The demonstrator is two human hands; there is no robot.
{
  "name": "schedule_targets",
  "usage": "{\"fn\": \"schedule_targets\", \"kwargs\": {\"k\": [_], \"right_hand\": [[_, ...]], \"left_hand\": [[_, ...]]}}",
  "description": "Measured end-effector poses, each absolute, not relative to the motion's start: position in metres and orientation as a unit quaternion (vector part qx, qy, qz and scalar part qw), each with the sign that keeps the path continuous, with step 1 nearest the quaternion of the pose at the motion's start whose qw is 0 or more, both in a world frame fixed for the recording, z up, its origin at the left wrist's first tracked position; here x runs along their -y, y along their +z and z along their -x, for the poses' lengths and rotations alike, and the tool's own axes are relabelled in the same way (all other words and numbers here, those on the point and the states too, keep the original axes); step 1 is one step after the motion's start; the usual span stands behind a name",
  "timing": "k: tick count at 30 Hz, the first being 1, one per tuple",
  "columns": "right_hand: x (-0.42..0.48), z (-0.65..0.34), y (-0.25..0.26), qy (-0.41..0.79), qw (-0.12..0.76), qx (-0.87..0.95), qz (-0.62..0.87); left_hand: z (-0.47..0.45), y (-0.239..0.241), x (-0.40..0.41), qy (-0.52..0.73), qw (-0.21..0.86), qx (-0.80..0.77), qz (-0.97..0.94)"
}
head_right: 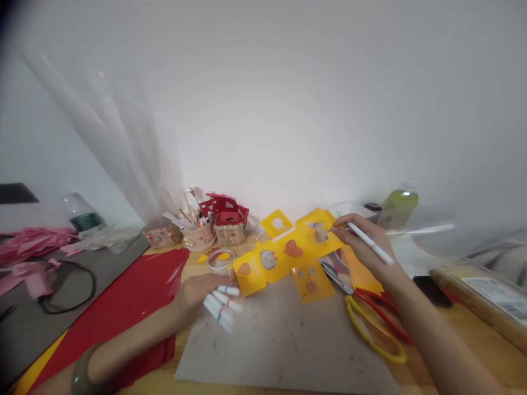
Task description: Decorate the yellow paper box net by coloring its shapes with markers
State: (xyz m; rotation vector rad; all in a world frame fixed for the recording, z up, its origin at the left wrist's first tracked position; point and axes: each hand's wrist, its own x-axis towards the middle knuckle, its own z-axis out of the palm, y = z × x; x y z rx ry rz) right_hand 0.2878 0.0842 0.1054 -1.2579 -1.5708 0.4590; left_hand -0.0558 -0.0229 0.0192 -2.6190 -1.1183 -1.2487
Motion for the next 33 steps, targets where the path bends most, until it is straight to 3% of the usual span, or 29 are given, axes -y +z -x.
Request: {"fn": "schedule_targets", "kwargs": {"k": [6, 13, 22, 33], "right_hand": [[-0.1, -0.297, 0.09, 0.232, 0.494, 0.676, 0.496], [-0.103, -0.299, 0.089, 0.26, 0.487, 0.681, 0.481], [-0.103, -0.293, 0.09, 0.315, 0.485, 0.673, 0.462], [-0.099, -0.285, 0.088, 0.374, 0.514, 0.631, 0.443]], "left_hand": [[0.061, 0.024, 0.008, -0.463, -0.153, 0.527, 0.696], [0.056, 0.024, -0.001, -0.49, -0.294, 0.577, 0.584], [0.051, 0.032, -0.006, -0.486, -0.356, 0.578, 0.551], [0.043, 0.06, -0.007, -0.509, -0.352, 0.563, 0.548]]}}
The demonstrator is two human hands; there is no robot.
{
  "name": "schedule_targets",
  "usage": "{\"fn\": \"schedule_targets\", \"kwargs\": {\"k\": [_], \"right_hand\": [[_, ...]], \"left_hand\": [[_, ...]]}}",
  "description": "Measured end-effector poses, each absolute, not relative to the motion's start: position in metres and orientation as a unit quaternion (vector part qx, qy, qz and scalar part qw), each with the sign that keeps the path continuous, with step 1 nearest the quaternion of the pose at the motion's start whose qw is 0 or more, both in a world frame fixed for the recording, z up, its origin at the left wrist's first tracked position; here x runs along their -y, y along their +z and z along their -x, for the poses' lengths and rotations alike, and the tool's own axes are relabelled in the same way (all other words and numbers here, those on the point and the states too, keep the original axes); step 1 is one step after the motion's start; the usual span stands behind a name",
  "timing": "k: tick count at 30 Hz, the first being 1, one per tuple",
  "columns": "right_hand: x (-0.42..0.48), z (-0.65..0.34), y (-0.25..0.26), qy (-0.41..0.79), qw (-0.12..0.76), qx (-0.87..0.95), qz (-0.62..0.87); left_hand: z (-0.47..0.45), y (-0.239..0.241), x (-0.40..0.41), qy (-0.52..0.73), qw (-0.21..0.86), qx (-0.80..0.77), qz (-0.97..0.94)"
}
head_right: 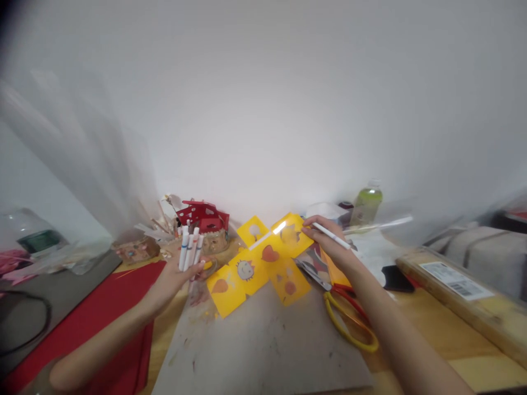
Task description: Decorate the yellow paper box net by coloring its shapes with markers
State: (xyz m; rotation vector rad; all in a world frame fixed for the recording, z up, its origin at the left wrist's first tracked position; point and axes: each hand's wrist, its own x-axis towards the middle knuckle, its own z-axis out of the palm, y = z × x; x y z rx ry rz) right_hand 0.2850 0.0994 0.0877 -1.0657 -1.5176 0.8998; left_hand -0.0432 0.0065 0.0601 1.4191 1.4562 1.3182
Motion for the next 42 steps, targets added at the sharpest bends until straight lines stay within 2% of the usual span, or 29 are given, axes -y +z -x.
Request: {"fn": "schedule_targets", "kwargs": {"k": [7, 10, 15, 18, 21, 25, 30, 33, 36, 42], "right_hand": [[-0.102, -0.284, 0.067, 0.383, 0.541, 0.602, 0.446], [-0.097, -0.278, 0.053, 0.39, 0.534, 0.598, 0.453], [-0.091, -0.268, 0.032, 0.384, 0.507, 0.611, 0.472], [-0.088, -0.266, 0.023, 0.365, 0.483, 0.633, 0.483], [-0.087, -0.267, 0.019, 0.327, 0.446, 0.67, 0.496], [-0.081, -0.273, 0.026, 0.265, 0.392, 0.714, 0.516], [-0.056, -0.274, 0.044, 0.194, 0.411, 0.703, 0.547], [-0.039, -0.262, 0.042, 0.252, 0.373, 0.712, 0.539], [-0.03, -0.249, 0.026, 0.387, 0.32, 0.704, 0.503], [-0.03, -0.249, 0.003, 0.4, 0.327, 0.685, 0.514]], "left_hand": [[0.033, 0.075, 0.003, 0.494, 0.344, -0.558, -0.571], [0.021, 0.066, 0.016, 0.42, 0.321, -0.535, -0.659], [-0.008, 0.035, 0.038, 0.267, 0.1, -0.326, -0.901], [-0.026, 0.017, 0.043, 0.173, -0.086, -0.288, -0.938], [-0.04, 0.002, 0.042, 0.12, -0.172, -0.272, -0.939], [-0.05, -0.014, 0.037, 0.122, -0.172, -0.287, -0.934], [-0.05, -0.026, 0.035, 0.214, -0.192, -0.275, -0.918], [-0.048, -0.027, 0.035, 0.205, -0.194, -0.259, -0.924], [-0.048, -0.026, 0.035, 0.196, -0.199, -0.25, -0.927], [-0.049, -0.021, 0.034, 0.251, -0.199, -0.247, -0.914]]}}
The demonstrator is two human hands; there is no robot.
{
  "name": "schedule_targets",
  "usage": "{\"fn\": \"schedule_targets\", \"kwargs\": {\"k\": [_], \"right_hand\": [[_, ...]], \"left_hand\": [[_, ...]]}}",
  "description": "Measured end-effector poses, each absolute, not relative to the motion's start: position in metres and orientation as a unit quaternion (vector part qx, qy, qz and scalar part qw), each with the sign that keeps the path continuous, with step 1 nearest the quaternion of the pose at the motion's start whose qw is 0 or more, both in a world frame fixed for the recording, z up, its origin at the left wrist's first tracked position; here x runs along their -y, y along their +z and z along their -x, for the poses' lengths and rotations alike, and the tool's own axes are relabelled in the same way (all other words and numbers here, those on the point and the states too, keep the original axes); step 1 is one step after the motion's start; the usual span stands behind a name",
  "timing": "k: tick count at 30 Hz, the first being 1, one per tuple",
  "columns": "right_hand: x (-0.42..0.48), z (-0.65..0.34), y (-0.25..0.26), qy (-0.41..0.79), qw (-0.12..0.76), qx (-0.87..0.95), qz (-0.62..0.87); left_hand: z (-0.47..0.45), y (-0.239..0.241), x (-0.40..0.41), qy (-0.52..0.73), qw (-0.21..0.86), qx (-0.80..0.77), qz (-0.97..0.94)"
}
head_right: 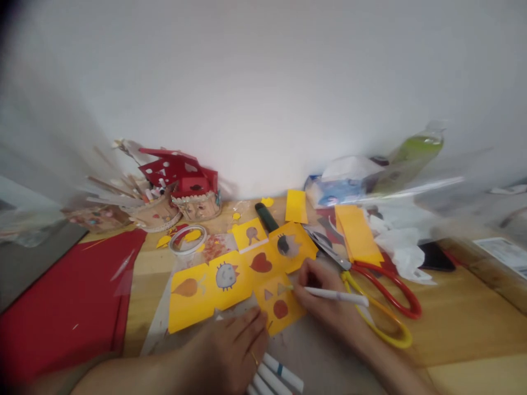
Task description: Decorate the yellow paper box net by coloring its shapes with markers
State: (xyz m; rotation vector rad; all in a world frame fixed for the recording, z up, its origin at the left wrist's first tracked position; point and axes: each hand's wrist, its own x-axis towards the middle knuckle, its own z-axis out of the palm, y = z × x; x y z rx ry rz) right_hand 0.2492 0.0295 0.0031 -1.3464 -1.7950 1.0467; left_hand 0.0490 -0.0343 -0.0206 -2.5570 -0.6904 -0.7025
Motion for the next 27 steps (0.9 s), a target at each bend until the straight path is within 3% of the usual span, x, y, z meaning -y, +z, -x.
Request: {"fn": "schedule_targets", "kwargs": {"k": [27], "right_hand": [[-0.0198, -0.25, -0.0041, 0.403, 0.28, 0.718, 0.493]], "left_hand": [[-0.0505, -0.0198, 0.0317, -0.295, 0.201, 0.245, 0.901]]}}
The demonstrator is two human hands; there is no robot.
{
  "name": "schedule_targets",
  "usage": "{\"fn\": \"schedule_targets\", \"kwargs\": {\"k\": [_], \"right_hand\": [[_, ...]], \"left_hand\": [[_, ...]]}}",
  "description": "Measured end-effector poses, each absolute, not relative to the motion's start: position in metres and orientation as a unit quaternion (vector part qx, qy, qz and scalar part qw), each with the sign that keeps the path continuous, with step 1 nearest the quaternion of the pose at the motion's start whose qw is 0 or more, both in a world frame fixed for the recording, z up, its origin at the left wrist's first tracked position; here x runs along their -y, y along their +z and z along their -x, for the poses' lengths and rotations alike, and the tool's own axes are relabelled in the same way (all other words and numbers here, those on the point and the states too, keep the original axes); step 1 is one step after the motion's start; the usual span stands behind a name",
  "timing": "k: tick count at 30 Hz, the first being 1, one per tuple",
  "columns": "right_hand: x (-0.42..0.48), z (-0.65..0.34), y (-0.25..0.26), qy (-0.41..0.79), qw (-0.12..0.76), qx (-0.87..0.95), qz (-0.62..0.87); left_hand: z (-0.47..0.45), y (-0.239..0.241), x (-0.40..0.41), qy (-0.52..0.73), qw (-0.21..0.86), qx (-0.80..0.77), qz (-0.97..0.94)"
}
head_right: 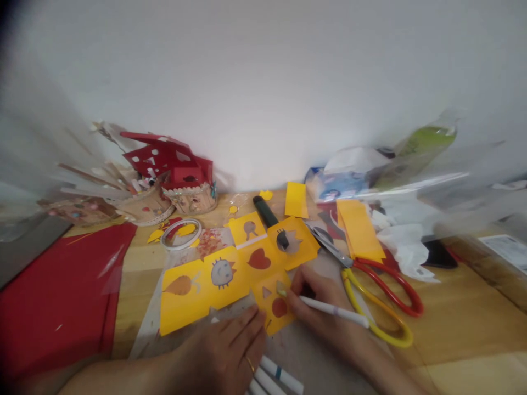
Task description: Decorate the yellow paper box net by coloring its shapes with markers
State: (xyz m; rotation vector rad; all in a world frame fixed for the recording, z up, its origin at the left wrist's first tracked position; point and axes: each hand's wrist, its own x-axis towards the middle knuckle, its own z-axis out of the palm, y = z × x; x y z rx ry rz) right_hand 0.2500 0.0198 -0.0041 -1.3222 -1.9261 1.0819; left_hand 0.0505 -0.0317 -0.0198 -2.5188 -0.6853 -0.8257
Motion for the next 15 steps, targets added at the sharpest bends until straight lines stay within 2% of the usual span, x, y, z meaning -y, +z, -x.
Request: {"fn": "schedule_targets", "kwargs": {"k": [9, 15], "right_hand": [[-0.019, -0.2523, -0.0118, 0.395, 0.264, 0.727, 0.496], [-0.0208, -0.2508, -0.0073, 0.39, 0.286, 0.72, 0.497]], "left_hand": [[-0.0491, -0.0181, 0.033, -0.278, 0.198, 0.246, 0.907], [-0.0488, -0.0199, 0.0331, -0.28, 0.201, 0.248, 0.905]]}}
